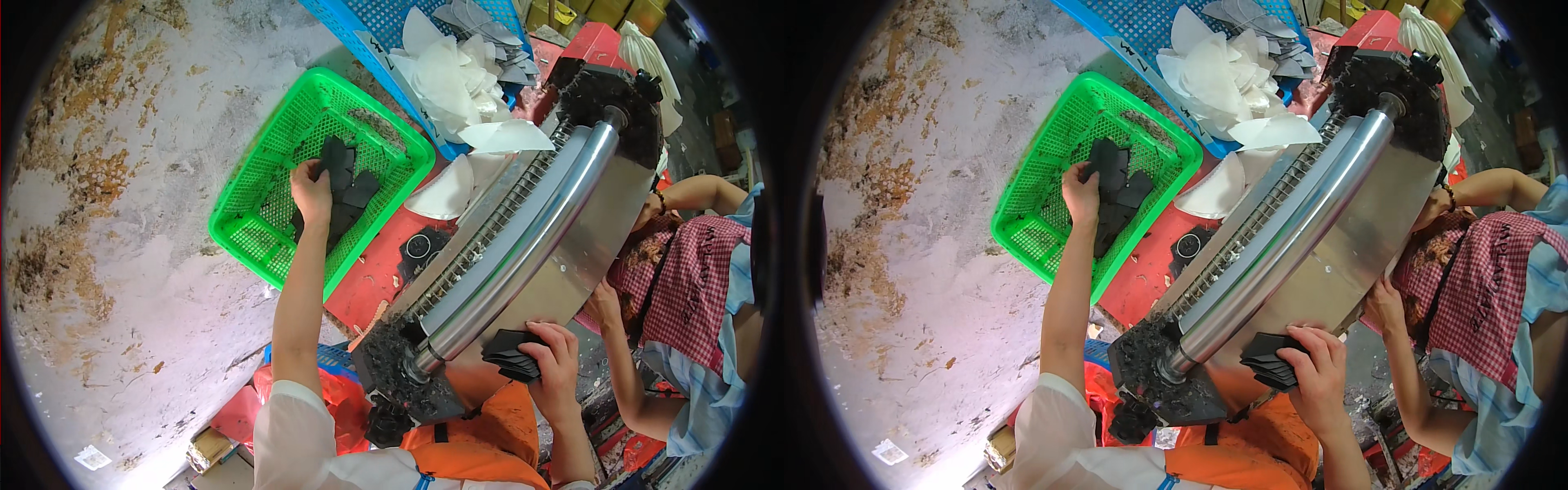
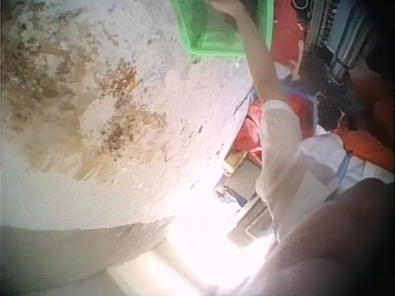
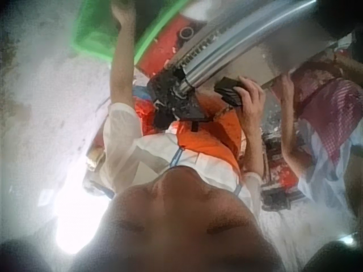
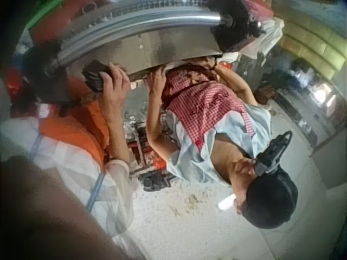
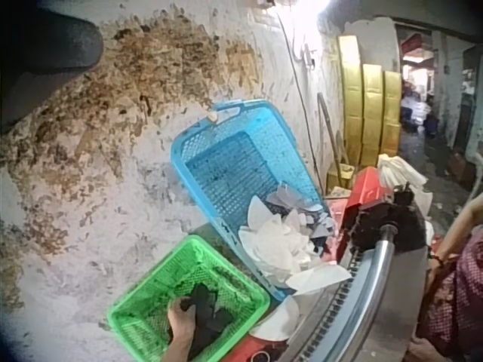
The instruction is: The person retrieves cut fabric pieces from a basket, feeds them through a roller machine, and stacks the processed pieces by hand.
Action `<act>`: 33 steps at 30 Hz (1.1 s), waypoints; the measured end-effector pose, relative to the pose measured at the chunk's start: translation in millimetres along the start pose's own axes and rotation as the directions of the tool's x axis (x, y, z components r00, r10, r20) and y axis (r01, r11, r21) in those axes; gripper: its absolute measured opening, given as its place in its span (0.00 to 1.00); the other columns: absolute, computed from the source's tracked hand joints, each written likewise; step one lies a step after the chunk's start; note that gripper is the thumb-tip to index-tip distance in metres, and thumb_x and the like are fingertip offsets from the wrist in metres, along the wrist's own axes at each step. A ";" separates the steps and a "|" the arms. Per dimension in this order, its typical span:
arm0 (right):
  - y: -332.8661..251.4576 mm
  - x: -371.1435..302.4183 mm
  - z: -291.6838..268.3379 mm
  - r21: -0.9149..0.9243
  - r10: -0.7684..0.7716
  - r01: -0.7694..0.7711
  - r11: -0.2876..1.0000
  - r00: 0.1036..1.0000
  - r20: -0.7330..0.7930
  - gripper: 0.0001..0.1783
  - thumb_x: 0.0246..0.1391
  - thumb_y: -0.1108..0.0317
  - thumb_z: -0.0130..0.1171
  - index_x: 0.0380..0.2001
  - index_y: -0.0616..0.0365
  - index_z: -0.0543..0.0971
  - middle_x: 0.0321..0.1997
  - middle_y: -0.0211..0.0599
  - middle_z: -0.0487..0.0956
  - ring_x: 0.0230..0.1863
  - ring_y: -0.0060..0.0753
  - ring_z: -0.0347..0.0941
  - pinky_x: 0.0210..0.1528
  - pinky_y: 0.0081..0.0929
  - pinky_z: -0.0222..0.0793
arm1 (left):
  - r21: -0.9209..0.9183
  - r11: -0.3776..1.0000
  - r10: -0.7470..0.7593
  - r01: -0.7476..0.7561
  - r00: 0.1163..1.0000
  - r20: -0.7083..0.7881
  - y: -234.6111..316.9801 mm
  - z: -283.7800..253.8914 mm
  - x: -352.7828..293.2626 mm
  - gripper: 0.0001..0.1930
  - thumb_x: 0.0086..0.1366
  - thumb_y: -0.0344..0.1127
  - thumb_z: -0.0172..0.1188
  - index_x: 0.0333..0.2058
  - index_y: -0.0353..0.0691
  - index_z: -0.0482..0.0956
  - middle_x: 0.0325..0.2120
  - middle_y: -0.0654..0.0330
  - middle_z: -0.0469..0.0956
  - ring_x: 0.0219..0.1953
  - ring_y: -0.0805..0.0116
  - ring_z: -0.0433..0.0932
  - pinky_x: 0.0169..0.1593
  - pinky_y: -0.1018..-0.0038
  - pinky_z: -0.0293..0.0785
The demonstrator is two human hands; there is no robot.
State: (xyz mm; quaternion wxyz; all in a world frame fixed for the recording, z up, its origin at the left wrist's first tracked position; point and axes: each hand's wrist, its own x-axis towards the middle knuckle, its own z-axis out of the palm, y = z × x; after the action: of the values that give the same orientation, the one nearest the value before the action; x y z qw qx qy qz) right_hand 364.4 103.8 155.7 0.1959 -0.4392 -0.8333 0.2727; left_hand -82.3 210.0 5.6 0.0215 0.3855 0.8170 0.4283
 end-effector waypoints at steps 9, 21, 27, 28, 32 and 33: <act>1.3 -0.1 1.1 0.002 -0.008 0.008 1.000 1.000 -0.019 0.20 0.30 0.84 0.56 0.34 0.57 0.76 0.48 0.39 0.75 0.52 0.47 0.68 0.54 0.40 0.62 | 0.624 0.692 0.338 -0.362 0.927 0.163 -4.7 -18.0 -21.9 0.17 0.48 0.28 0.64 0.40 0.44 0.75 0.38 0.57 0.71 0.45 0.59 0.72 0.49 0.66 0.68; -2.6 1.8 1.0 -0.016 0.007 -0.007 1.000 1.000 -0.007 0.20 0.30 0.83 0.58 0.33 0.58 0.76 0.48 0.39 0.75 0.52 0.47 0.68 0.54 0.40 0.62 | 0.350 0.603 0.436 -0.717 0.664 0.608 -37.1 15.9 -41.8 0.13 0.52 0.30 0.60 0.38 0.40 0.80 0.31 0.58 0.78 0.35 0.61 0.78 0.41 0.68 0.74; -2.9 2.8 1.5 -0.001 0.005 -0.005 1.000 1.000 -0.018 0.20 0.30 0.83 0.59 0.34 0.58 0.76 0.48 0.39 0.75 0.53 0.47 0.68 0.55 0.40 0.62 | 0.048 0.982 -0.185 0.180 0.976 0.119 -64.5 -10.0 -2.1 0.11 0.58 0.35 0.61 0.40 0.42 0.82 0.33 0.56 0.82 0.33 0.58 0.81 0.38 0.64 0.75; -3.2 2.0 1.8 0.008 -0.001 0.001 1.000 1.000 -0.015 0.20 0.30 0.83 0.59 0.34 0.58 0.76 0.48 0.39 0.75 0.53 0.47 0.68 0.55 0.40 0.62 | 0.107 0.968 -0.234 0.226 0.970 0.069 -78.0 -15.6 -0.4 0.13 0.57 0.35 0.62 0.41 0.42 0.82 0.32 0.56 0.82 0.33 0.58 0.81 0.39 0.64 0.75; -1.5 -0.1 -1.8 -0.034 0.005 -0.005 0.999 1.000 -0.009 0.21 0.30 0.83 0.60 0.34 0.57 0.76 0.49 0.38 0.75 0.52 0.47 0.68 0.54 0.40 0.63 | 0.461 0.888 0.057 -0.004 0.993 -0.101 -67.4 -26.7 -21.3 0.13 0.56 0.38 0.63 0.40 0.43 0.83 0.33 0.57 0.80 0.33 0.57 0.78 0.40 0.62 0.74; -4.4 0.9 -1.2 -0.027 -0.016 0.016 1.000 1.000 -0.010 0.21 0.30 0.83 0.60 0.34 0.57 0.76 0.49 0.38 0.75 0.53 0.48 0.68 0.54 0.40 0.63 | 0.444 0.896 0.097 -0.029 0.986 -0.132 -83.6 -43.9 -19.8 0.12 0.57 0.40 0.62 0.39 0.45 0.83 0.35 0.57 0.78 0.35 0.56 0.78 0.39 0.61 0.73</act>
State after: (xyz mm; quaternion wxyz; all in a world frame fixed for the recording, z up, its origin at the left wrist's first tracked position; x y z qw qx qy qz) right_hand 361.9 102.8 159.5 0.1966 -0.4364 -0.8394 0.2576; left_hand -135.6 139.1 -32.4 -0.1420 0.3731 0.8789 0.2610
